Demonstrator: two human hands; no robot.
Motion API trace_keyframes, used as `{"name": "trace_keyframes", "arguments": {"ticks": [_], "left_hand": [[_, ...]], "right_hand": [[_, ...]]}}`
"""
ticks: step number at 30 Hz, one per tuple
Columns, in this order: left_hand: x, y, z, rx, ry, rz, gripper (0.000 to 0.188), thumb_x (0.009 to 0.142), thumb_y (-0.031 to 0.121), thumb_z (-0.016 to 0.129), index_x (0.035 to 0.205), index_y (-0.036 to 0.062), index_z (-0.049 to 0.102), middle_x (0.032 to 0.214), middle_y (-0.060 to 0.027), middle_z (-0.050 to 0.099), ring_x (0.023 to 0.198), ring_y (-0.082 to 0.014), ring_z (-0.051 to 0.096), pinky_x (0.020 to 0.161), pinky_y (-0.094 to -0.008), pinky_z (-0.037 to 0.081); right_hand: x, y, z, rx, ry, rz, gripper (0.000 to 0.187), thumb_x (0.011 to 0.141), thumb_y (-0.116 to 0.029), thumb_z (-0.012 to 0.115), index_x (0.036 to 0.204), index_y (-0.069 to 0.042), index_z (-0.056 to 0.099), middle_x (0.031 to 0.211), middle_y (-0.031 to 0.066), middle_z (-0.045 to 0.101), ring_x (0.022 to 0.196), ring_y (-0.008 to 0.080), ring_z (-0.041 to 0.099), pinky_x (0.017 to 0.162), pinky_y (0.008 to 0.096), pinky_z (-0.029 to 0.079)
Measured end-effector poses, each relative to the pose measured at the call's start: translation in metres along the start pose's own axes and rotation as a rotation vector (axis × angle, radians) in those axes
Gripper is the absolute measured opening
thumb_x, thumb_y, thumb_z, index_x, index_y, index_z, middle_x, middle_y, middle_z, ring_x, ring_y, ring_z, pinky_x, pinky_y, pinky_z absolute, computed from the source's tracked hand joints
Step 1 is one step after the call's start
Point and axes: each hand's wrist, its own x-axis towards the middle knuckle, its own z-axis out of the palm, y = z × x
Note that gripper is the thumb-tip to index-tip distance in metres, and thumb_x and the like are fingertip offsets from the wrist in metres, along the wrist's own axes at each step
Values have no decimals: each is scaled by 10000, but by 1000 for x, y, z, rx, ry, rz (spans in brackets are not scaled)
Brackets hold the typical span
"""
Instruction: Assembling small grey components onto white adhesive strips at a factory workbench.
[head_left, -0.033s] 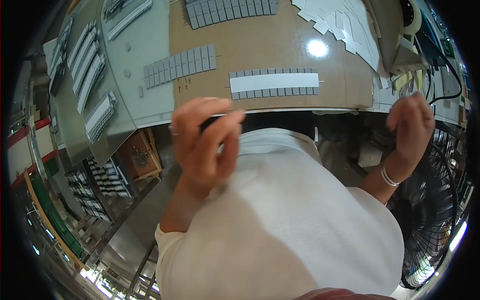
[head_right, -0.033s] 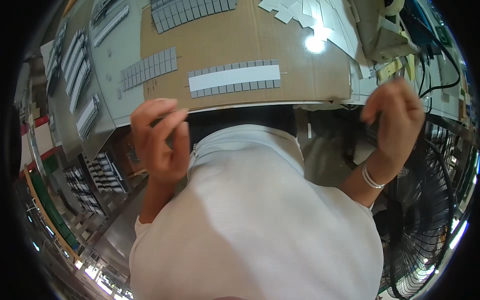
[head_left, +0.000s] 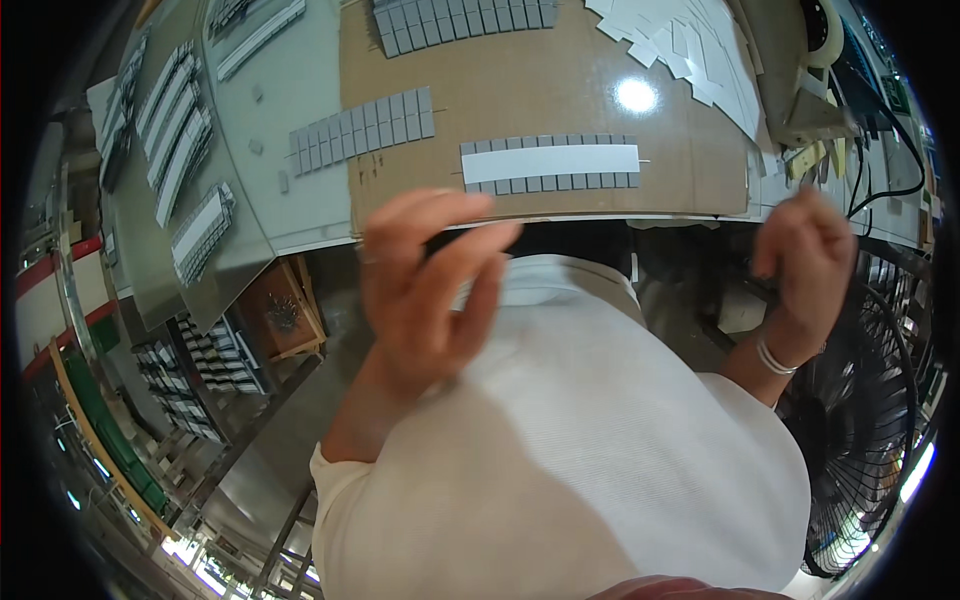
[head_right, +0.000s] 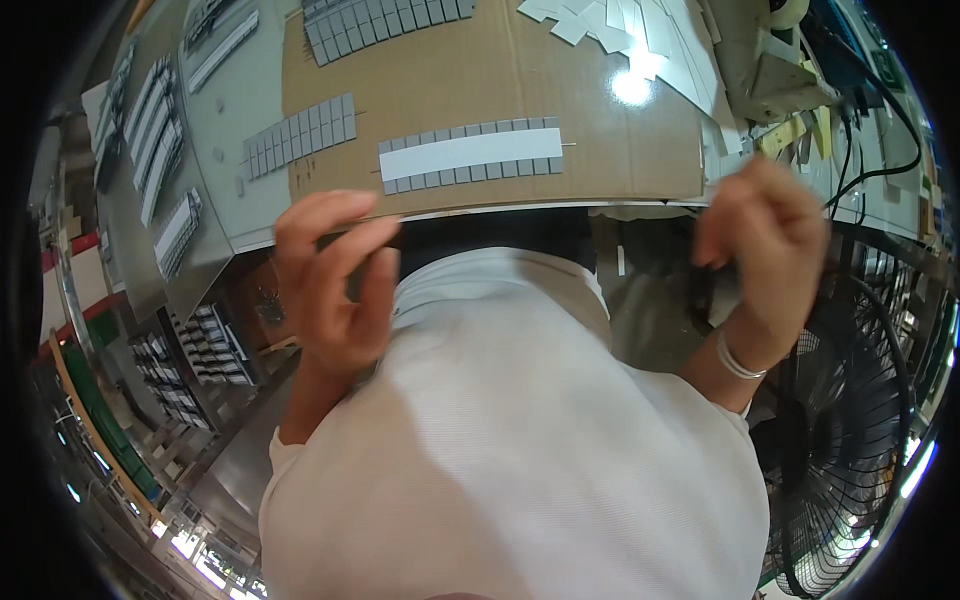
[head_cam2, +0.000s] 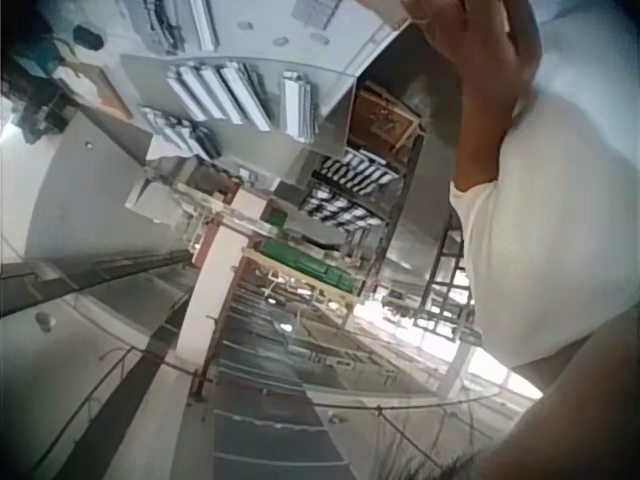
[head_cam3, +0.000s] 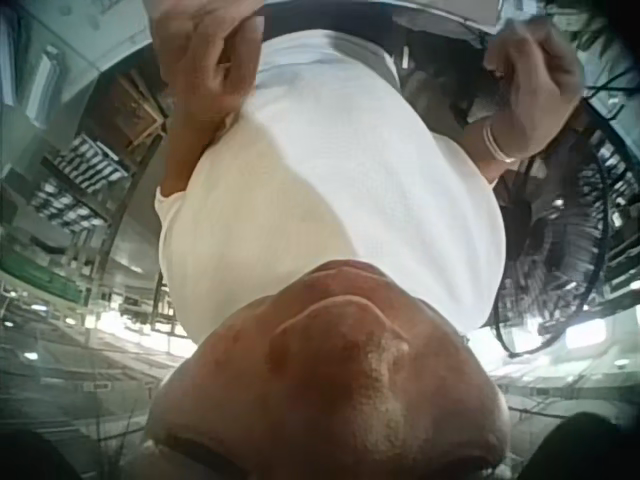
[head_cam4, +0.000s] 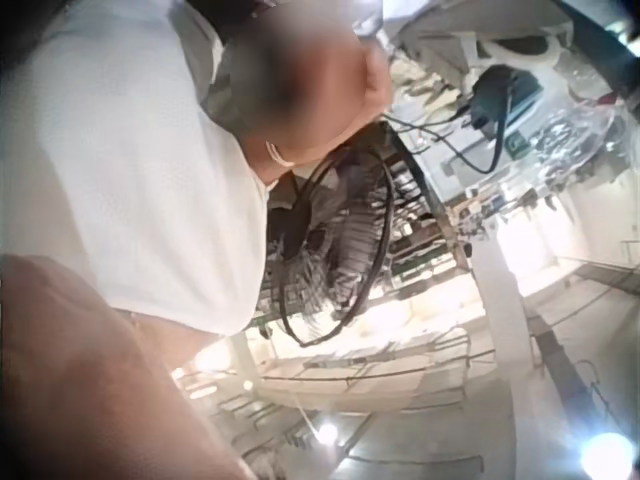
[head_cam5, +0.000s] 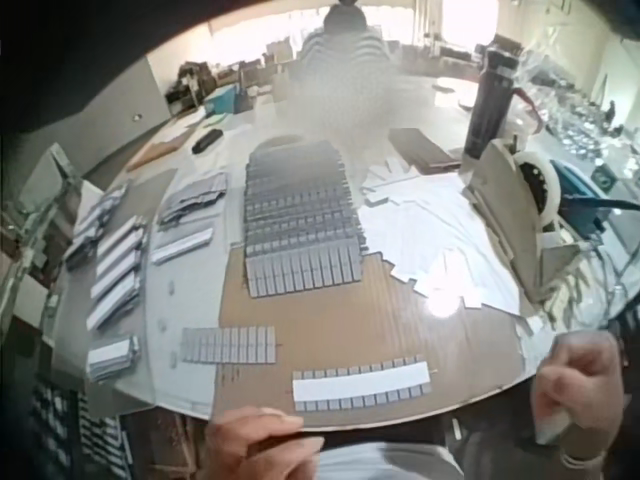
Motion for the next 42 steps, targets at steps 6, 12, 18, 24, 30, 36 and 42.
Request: {"name": "trace_keyframes", "arguments": {"ticks": [6,12,18,24,30,36,42], "left_hand": [[20,25,19,-423,-351,-173,346,813,93,685,1139,0,619,1059,-134,609,982,-315,545,861,-382,445],[-4,11,-7,-976,-388,-774,166,868,38,648,1017,-18,696,823,-76,686,753,-132,618,668,-261,471],[-19,7,-3,-1162,-145,-1066,101,829,-12,710,924,-43,700,792,-68,682,721,-106,619,655,-219,483],[-22,6,0,-1120,-116,-1051,78,788,-40,741,850,-31,694,795,-65,687,710,-93,615,654,-216,493],[-28,5,-10,-920,-97,-803,81,776,-60,735,819,-23,678,812,-86,693,751,-125,636,681,-235,501],[-17,0,12,-169,93,-191,184,697,-16,798,776,47,645,825,-79,687,754,-239,642,693,-316,492],[-13,-4,43,-25,-74,55,261,642,27,816,808,92,626,1115,-58,670,878,-223,618,769,-352,430]], "right_hand": [[6,-8,87,-265,-690,-95,258,805,-67,685,649,-34,482,527,83,399,439,210,388,444,329,324],[6,-8,88,-177,-745,-39,286,845,-66,696,641,-44,497,507,8,449,422,100,352,417,264,264],[8,-9,92,-163,-758,-14,284,845,-60,689,631,-51,503,512,3,476,417,93,393,415,265,271],[1,-4,93,-197,-753,-70,289,817,-89,738,641,-46,513,522,32,483,418,134,416,425,269,303],[-10,-1,94,-537,-362,-69,154,767,-115,780,836,-58,654,599,80,562,516,255,557,498,335,438],[-14,21,77,-563,-315,-515,194,702,-1,770,847,-1,641,813,120,614,723,280,611,601,350,488],[-11,33,82,-493,-319,-548,141,669,27,702,753,-4,593,1198,154,628,990,339,582,807,393,489]]}}
